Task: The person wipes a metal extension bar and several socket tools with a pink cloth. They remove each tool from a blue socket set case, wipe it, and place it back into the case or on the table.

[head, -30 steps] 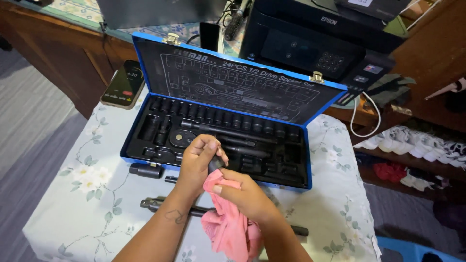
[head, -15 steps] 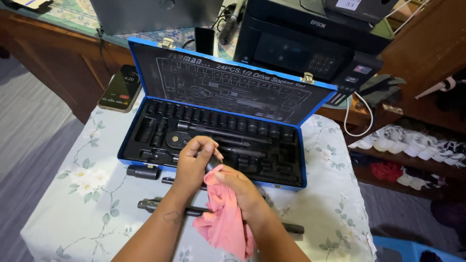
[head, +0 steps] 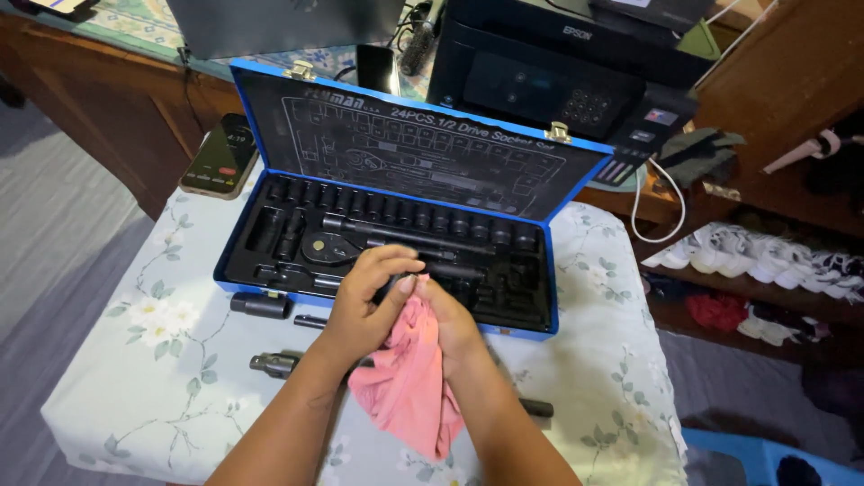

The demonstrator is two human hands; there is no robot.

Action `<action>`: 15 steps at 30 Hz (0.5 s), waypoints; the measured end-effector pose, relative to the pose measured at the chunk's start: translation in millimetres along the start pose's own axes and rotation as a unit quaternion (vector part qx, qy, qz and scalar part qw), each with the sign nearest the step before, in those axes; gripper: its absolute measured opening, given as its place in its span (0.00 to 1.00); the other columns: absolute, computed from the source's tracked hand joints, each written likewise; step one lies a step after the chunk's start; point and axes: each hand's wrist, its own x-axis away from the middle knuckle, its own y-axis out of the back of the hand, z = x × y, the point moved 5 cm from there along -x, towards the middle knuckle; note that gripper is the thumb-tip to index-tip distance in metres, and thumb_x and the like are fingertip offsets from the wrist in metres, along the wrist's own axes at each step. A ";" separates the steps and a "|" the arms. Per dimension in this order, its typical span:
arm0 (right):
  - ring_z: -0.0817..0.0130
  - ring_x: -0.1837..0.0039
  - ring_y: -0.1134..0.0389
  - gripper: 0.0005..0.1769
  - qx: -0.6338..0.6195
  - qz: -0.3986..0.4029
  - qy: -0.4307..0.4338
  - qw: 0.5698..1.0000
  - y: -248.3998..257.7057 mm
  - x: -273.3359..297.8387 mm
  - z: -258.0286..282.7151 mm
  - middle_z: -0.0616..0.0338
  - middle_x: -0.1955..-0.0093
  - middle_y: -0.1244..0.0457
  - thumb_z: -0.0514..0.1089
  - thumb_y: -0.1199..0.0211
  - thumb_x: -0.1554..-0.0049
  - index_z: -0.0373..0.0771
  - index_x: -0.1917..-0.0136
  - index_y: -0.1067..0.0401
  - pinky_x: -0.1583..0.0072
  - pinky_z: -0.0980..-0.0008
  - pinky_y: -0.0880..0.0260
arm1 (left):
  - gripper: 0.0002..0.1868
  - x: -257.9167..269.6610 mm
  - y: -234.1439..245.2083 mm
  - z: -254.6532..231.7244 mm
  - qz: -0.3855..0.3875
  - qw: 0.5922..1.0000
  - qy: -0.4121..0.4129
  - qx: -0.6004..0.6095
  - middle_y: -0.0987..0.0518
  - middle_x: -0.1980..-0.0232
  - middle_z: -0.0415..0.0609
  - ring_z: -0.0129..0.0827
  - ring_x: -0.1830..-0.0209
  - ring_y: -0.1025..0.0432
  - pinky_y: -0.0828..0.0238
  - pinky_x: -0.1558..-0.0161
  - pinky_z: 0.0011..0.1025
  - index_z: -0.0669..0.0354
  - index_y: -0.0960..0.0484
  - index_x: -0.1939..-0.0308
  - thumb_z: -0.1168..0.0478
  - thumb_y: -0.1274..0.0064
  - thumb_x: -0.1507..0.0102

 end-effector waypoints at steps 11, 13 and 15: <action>0.72 0.68 0.34 0.13 0.036 0.012 0.040 0.998 -35.1 65.6 38.4 0.62 0.73 0.38 0.42 0.42 0.38 0.42 0.65 0.32 0.58 0.75 0.31 | 0.20 11.2 -42.4 -180.8 0.199 0.948 -0.194 -0.154 0.24 0.37 0.55 0.54 0.30 0.32 0.62 0.24 0.62 0.64 0.25 0.39 0.61 0.59 0.33; 0.69 0.70 0.35 0.19 0.026 0.008 0.019 0.999 -52.0 87.7 36.3 0.59 0.76 0.39 0.48 0.43 0.37 0.45 0.69 0.36 0.61 0.73 0.33 | 0.13 18.3 -53.4 -232.5 0.228 0.933 -0.242 -0.140 0.24 0.31 0.50 0.55 0.31 0.28 0.38 0.24 0.57 0.45 0.20 0.38 0.57 0.56 0.24; 0.68 0.71 0.35 0.21 0.022 0.008 0.002 1.000 -86.6 89.8 41.2 0.58 0.77 0.39 0.50 0.44 0.36 0.46 0.71 0.37 0.62 0.73 0.34 | 0.36 8.2 -83.9 -244.4 -0.025 0.957 -0.081 -0.278 0.26 0.30 0.55 0.44 0.30 0.29 0.40 0.24 0.41 0.56 0.29 0.33 0.44 0.39 0.41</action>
